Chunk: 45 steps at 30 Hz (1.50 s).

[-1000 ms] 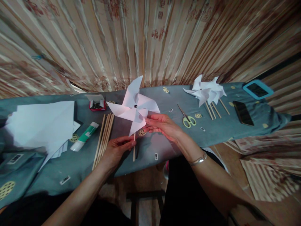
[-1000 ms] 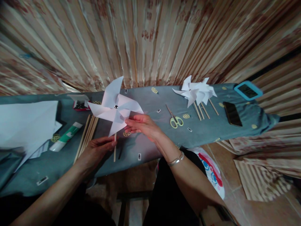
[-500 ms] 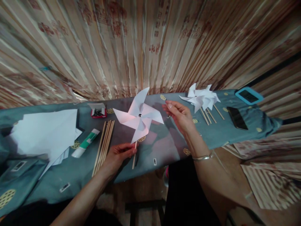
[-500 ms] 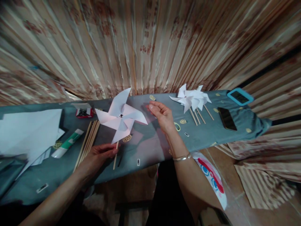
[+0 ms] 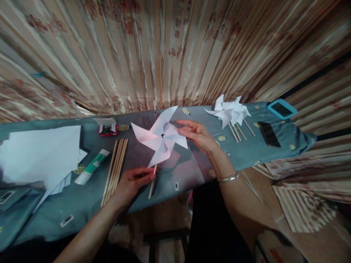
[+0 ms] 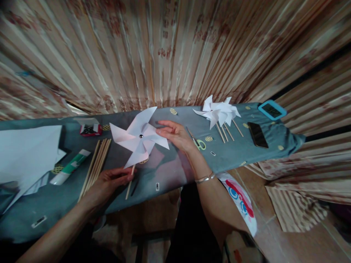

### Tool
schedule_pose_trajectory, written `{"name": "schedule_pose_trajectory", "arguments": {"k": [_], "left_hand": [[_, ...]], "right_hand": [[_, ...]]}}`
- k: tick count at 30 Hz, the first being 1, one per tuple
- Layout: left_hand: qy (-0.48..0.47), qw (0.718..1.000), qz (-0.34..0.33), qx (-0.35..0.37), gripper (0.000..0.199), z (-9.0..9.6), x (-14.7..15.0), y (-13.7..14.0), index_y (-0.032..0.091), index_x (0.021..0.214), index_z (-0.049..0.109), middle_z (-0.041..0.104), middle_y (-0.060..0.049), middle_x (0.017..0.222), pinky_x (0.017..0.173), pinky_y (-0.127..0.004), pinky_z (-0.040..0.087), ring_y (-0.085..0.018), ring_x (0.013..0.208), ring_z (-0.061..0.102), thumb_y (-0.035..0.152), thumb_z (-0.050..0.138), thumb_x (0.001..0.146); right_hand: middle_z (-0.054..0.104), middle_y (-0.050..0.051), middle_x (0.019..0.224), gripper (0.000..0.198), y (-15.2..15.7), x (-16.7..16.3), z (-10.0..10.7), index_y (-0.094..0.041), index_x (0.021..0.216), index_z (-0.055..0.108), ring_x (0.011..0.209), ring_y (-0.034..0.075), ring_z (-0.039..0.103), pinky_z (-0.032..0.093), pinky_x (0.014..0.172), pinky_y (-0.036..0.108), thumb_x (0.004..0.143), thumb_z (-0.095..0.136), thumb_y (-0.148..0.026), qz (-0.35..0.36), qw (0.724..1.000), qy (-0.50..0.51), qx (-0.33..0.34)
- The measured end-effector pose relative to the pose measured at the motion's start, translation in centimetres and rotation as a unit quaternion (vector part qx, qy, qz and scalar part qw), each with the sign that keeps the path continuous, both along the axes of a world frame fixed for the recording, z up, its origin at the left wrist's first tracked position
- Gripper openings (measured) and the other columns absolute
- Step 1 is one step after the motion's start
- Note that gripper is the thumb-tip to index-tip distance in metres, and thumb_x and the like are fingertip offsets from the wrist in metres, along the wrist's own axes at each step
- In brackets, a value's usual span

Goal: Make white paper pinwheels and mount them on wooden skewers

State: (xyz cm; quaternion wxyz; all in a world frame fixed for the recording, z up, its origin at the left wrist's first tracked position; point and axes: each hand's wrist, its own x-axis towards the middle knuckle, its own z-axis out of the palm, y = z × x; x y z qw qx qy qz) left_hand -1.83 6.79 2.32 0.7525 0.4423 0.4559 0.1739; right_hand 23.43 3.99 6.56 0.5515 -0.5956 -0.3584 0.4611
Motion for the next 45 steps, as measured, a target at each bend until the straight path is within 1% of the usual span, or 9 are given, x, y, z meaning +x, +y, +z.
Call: {"name": "schedule_pose_trajectory", "arguments": {"k": [2,6,10,17,27,32,37,41,45], "left_hand": [[0.001,1.0,0.0,0.002,0.033,0.0,-0.1,0.0,0.019,0.074,0.079,0.075,-0.006,0.077,0.065,-0.023,0.045,-0.015,0.067,0.059,0.035,0.088,0.046],[-0.001,1.0,-0.004,0.004,0.033,-0.2,-0.1,-0.1,0.02,0.074,0.079,0.075,-0.005,0.077,0.065,-0.023,0.045,-0.015,0.067,0.059,0.035,0.088,0.046],[0.001,1.0,0.014,0.0,0.033,-0.4,-0.1,-0.1,0.02,0.071,0.078,0.074,-0.004,0.074,0.065,-0.023,0.046,-0.014,0.066,0.059,0.034,0.089,0.043],[0.018,1.0,0.023,-0.011,0.038,0.1,0.0,-0.1,0.019,0.071,0.078,0.073,-0.004,0.071,0.064,-0.023,0.045,-0.014,0.065,0.058,0.036,0.09,0.039],[0.009,0.999,0.036,0.002,0.037,-0.1,0.1,-0.2,0.018,0.071,0.078,0.072,-0.004,0.068,0.061,-0.024,0.045,-0.014,0.062,0.057,0.036,0.09,0.041],[0.009,0.999,0.046,0.008,0.037,-0.4,0.1,-0.3,0.018,0.072,0.078,0.071,-0.004,0.068,0.059,-0.024,0.044,-0.014,0.06,0.056,0.035,0.09,0.042],[0.001,0.999,0.048,-0.009,0.035,-0.4,0.1,-0.3,0.019,0.072,0.078,0.071,-0.003,0.068,0.06,-0.022,0.043,-0.011,0.06,0.055,0.033,0.09,0.042],[-0.001,0.999,0.051,-0.009,0.036,-0.2,0.2,-0.3,0.019,0.072,0.078,0.071,-0.003,0.066,0.059,-0.022,0.043,-0.011,0.06,0.055,0.035,0.09,0.042],[0.002,0.999,0.051,0.005,0.037,-0.2,0.2,-0.4,0.019,0.072,0.078,0.071,-0.004,0.068,0.059,-0.023,0.044,-0.013,0.061,0.055,0.037,0.09,0.042]], "right_hand": [[0.074,-0.001,0.083,0.041,-0.1,-0.1,0.0,-0.022,0.106,0.068,0.077,0.013,0.067,0.052,0.078,0.03,0.067,0.078,-0.029,0.003,1.0,0.006,-0.002],[0.074,-0.001,0.084,0.043,-0.2,-0.2,0.0,-0.022,0.107,0.067,0.076,0.013,0.067,0.052,0.076,0.03,0.067,0.079,-0.031,0.009,1.0,0.014,-0.008],[0.074,0.0,0.085,0.044,-0.3,-0.4,-0.1,-0.022,0.107,0.066,0.078,0.015,0.067,0.052,0.077,0.032,0.067,0.079,-0.034,0.018,1.0,0.013,-0.011],[0.073,0.0,0.083,0.045,-0.4,-0.7,0.1,-0.021,0.107,0.066,0.073,0.013,0.065,0.052,0.072,0.029,0.066,0.08,-0.033,0.023,0.999,0.034,-0.018],[0.072,-0.002,0.08,0.039,-0.6,-1.2,0.2,-0.022,0.105,0.068,0.07,0.012,0.064,0.051,0.07,0.027,0.068,0.078,-0.029,0.017,0.999,0.04,-0.033],[0.073,-0.001,0.084,0.039,-0.6,-1.5,-0.1,-0.023,0.102,0.069,0.072,0.011,0.065,0.053,0.07,0.026,0.065,0.08,-0.03,0.015,0.997,0.063,-0.033],[0.072,-0.002,0.08,0.038,-0.5,-1.8,-0.5,-0.023,0.097,0.069,0.069,0.01,0.064,0.054,0.064,0.023,0.063,0.083,-0.031,0.021,0.996,0.086,-0.033],[0.071,-0.001,0.081,0.039,-0.5,-2.1,-0.6,-0.022,0.099,0.068,0.072,0.011,0.065,0.054,0.066,0.024,0.064,0.082,-0.031,0.029,0.995,0.092,-0.037],[0.071,0.0,0.082,0.037,-0.5,-2.5,-0.5,-0.019,0.095,0.068,0.07,0.01,0.064,0.055,0.069,0.026,0.062,0.083,-0.028,0.039,0.991,0.121,-0.048]]}}
